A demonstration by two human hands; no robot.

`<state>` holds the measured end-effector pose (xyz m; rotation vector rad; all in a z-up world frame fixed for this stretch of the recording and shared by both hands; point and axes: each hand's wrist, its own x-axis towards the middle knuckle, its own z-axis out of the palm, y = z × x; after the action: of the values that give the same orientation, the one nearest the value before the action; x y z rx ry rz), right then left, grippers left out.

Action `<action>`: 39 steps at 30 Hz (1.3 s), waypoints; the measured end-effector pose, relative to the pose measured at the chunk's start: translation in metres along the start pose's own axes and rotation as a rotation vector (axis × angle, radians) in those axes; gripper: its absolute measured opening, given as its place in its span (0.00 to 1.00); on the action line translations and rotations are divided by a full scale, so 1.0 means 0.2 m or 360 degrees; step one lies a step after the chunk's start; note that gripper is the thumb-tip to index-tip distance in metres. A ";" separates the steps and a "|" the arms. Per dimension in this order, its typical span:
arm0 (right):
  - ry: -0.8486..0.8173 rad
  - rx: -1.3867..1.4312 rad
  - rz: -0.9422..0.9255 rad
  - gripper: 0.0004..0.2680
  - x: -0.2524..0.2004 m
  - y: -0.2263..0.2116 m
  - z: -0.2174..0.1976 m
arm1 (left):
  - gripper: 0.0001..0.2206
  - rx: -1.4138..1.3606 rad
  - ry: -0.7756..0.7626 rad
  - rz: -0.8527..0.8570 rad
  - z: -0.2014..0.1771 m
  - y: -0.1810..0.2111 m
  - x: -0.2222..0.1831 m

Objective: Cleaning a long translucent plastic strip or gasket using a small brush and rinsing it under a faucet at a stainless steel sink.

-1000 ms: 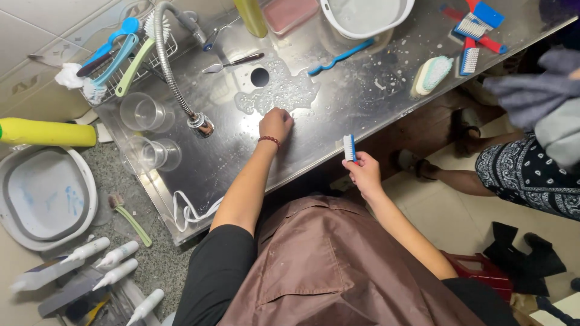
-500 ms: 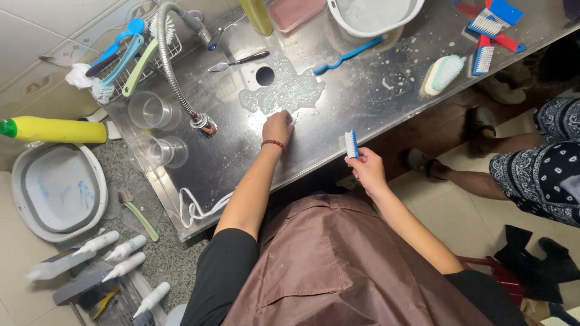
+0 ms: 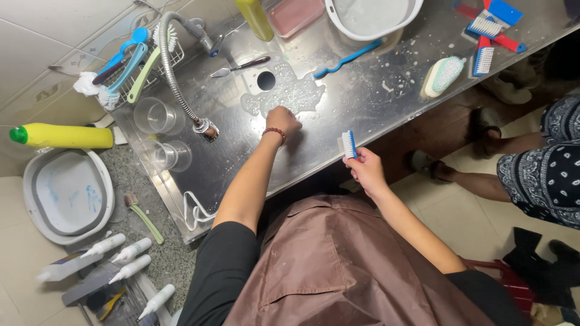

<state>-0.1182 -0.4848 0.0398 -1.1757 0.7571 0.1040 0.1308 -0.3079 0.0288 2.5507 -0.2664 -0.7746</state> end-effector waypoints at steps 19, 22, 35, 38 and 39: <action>-0.1422 -0.0010 -0.0525 0.20 0.19 -0.71 0.99 | 0.10 -0.1811 0.0347 0.1227 -1.28 0.35 -0.86; -0.1237 -0.0329 -0.0715 0.14 0.31 -0.68 0.88 | 0.12 -0.1756 0.0566 0.1462 -1.43 0.31 -0.89; -0.0099 -0.1125 -0.1652 0.07 0.18 -1.02 0.17 | 0.09 -0.1549 0.0601 0.1441 -1.13 -0.35 -1.15; 0.0066 -0.1486 -0.1538 0.09 0.33 -0.69 0.14 | 0.06 -0.1481 0.0607 0.0780 -0.62 -0.65 -0.99; 0.0143 -0.1658 -0.1460 0.11 0.40 -0.56 0.13 | 0.05 -0.1406 0.0594 0.0462 -0.42 -0.76 -0.92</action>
<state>0.0048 -0.5331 0.0854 -2.4316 0.1240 -0.3693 0.0346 -0.0877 0.1048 1.7102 -0.1221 -0.2046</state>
